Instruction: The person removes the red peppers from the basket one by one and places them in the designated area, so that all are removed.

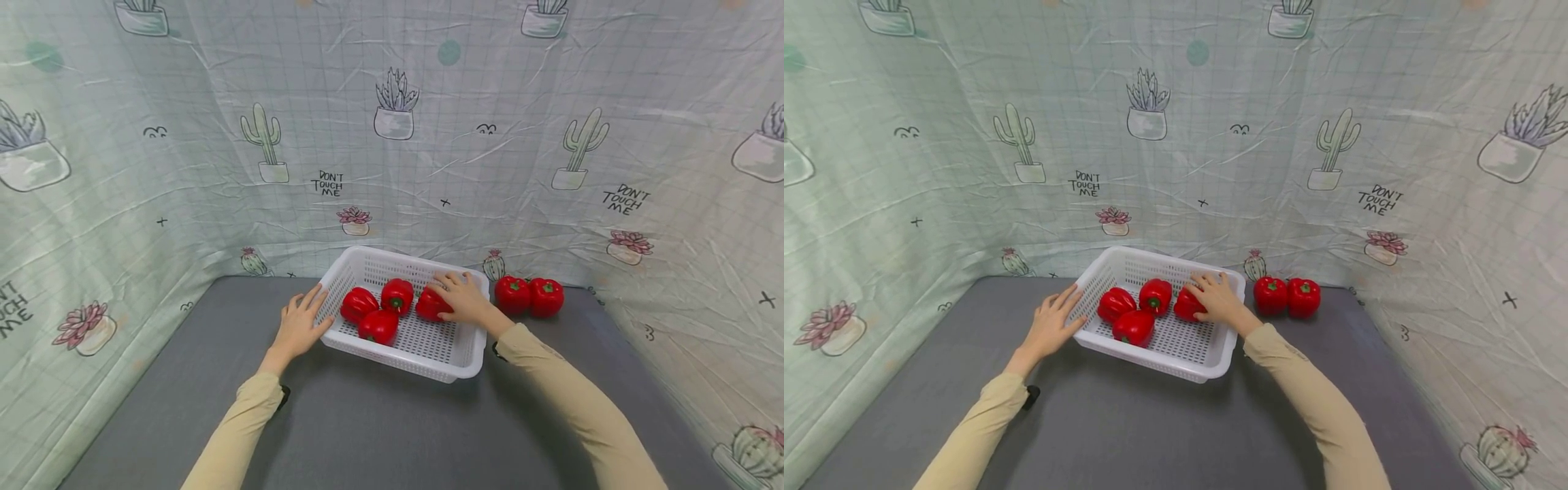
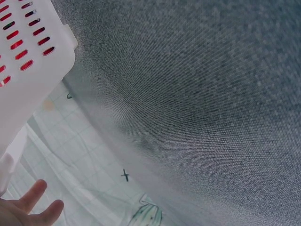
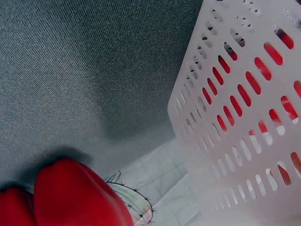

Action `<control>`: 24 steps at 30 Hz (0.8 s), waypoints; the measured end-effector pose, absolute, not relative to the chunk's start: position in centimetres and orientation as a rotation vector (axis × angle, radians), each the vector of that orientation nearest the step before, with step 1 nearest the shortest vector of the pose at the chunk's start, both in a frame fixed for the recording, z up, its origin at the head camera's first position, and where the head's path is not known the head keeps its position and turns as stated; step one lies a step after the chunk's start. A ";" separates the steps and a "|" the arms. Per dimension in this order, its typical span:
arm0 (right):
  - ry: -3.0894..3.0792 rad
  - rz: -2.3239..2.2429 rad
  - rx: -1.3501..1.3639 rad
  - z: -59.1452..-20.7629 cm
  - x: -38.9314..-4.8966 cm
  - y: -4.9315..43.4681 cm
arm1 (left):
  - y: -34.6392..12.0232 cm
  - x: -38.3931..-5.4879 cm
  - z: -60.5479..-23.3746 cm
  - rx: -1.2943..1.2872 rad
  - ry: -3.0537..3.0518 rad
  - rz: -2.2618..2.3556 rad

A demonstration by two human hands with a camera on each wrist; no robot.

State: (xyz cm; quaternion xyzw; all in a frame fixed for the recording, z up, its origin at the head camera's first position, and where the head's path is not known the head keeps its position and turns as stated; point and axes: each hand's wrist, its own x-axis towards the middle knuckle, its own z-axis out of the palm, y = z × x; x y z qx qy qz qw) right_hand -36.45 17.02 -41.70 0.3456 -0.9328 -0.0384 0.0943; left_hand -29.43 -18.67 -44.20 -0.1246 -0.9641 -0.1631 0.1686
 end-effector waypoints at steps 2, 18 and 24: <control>-2.771 -0.122 1.035 -41.9 -36.6 17.0 | -18.7 -29.5 -44.3 -0.351 -2.749 -0.461; -2.805 -0.197 1.028 -42.3 -37.0 16.6 | -18.6 -29.7 -44.5 -0.360 -2.714 -0.471; -2.808 -0.298 1.059 -42.3 -36.8 16.2 | -18.6 -29.6 -44.4 -0.352 -2.733 -0.470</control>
